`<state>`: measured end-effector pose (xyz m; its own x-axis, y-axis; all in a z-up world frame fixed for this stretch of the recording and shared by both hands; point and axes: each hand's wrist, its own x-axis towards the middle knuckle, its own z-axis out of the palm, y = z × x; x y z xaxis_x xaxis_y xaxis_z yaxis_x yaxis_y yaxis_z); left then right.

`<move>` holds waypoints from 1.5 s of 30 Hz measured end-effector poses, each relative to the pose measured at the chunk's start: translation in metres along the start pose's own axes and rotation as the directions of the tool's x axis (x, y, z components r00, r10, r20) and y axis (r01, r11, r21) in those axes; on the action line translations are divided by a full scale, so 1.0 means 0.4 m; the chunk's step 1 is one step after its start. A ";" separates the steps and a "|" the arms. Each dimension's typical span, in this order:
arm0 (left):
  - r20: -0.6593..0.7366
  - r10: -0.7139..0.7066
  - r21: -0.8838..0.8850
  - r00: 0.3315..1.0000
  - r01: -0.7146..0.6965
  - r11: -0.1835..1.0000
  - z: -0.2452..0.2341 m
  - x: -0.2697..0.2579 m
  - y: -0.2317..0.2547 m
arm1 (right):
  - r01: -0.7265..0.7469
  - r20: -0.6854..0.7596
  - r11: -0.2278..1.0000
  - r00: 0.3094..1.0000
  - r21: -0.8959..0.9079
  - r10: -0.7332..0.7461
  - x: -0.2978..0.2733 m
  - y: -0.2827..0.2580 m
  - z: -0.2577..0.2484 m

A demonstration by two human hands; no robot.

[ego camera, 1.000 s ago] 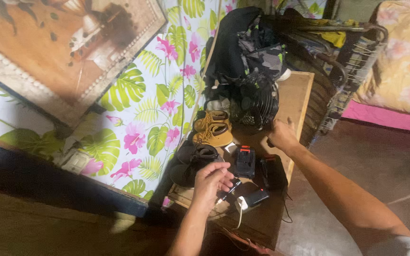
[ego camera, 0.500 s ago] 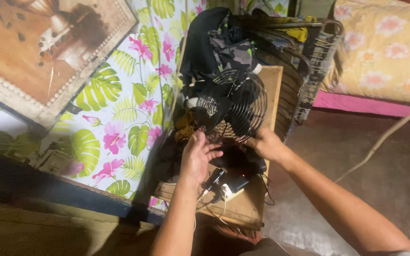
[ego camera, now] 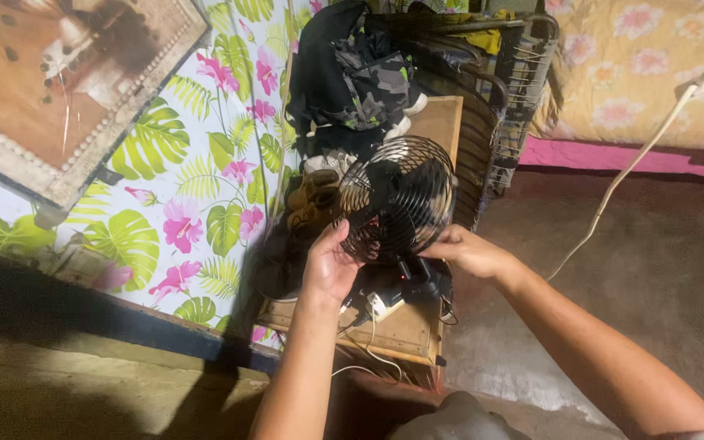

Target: The person picks up a portable fan and a battery pack from a wooden table, then attaches the battery to the fan base. The person repeatedly removes and reattaches the battery while adjusting the fan head.

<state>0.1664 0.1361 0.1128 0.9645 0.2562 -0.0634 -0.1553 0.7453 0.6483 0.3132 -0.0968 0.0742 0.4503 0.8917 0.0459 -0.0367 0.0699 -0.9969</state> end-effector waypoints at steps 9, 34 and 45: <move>-0.020 -0.028 -0.168 0.999 0.024 0.985 0.004 -0.018 -0.017 | -0.110 -0.165 0.928 0.970 0.357 0.179 -0.101 0.019 0.034; -0.013 -0.117 -0.202 0.993 0.112 0.973 -0.044 -0.032 -0.044 | -0.173 -0.188 0.785 0.919 0.595 0.346 -0.103 -0.055 0.062; -0.011 0.089 -0.123 0.996 -0.090 0.988 0.043 -0.036 -0.034 | -0.047 -0.223 0.920 0.964 0.388 0.144 -0.059 -0.057 0.009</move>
<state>0.1584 0.1116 0.1180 0.9444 0.3285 -0.0136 -0.2666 0.7893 0.5532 0.3000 -0.1179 0.0960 0.6275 0.7703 -0.1132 -0.4016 0.1956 -0.8947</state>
